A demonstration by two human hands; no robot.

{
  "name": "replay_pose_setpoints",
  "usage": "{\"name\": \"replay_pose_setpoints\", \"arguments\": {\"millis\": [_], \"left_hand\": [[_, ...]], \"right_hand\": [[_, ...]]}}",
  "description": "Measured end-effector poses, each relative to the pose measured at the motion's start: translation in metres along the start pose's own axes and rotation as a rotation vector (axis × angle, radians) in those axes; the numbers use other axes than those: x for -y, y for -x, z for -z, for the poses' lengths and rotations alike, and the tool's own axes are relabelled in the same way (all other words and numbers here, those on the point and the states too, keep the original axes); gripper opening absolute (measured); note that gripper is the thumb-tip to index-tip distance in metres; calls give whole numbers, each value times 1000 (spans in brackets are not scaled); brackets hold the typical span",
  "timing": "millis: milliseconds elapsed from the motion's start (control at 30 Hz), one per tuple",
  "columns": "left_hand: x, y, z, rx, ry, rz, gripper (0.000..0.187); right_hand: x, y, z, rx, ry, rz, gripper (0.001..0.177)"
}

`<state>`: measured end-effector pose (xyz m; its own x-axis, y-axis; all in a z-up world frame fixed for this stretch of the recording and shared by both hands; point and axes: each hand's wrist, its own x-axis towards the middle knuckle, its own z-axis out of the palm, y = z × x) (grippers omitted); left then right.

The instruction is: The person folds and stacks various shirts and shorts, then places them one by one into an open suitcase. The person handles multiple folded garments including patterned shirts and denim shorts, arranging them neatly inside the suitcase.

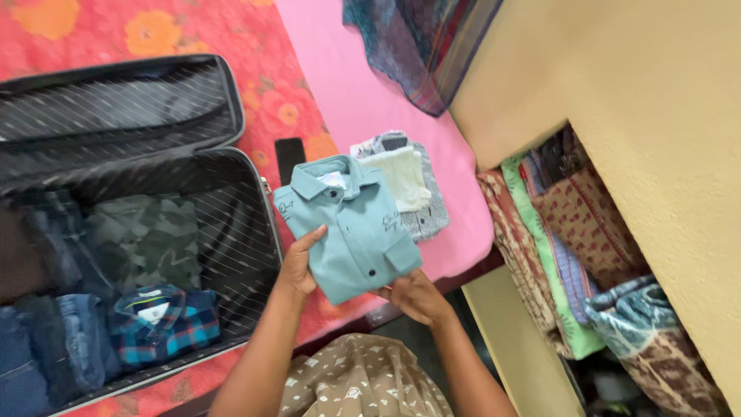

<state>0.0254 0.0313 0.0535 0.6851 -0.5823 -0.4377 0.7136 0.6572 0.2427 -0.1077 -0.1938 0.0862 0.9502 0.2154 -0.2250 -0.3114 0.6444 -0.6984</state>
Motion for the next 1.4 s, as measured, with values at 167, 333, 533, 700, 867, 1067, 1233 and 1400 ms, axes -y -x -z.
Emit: {"name": "replay_pose_setpoints", "arguments": {"millis": [167,333,533,700,867,1067,1233,1400], "left_hand": [[-61,55,-35,85,-243,-8,53],[-89,96,-49,-30,-394,40,51],[-120,147,-60,-119,-528,93,52],[-149,198,-71,-183,-1026,123,56],[-176,225,-59,-119,-1201,124,54],[-178,251,5,-309,-1037,17,47],[-170,279,77,-353,-588,-51,43],[-186,294,132,-489,-324,-112,42]], "right_hand": [[43,-30,-11,107,-104,169,93],[90,-53,-84,-145,1264,493,84],[58,-84,-198,422,1898,473,123],[27,-106,-243,662,1490,208,138],[-9,-109,-259,628,1210,-7,118],[-64,-140,-222,628,893,85,103],[-138,-177,-179,145,434,-298,83],[-206,-181,-176,137,12,-930,87]]}}
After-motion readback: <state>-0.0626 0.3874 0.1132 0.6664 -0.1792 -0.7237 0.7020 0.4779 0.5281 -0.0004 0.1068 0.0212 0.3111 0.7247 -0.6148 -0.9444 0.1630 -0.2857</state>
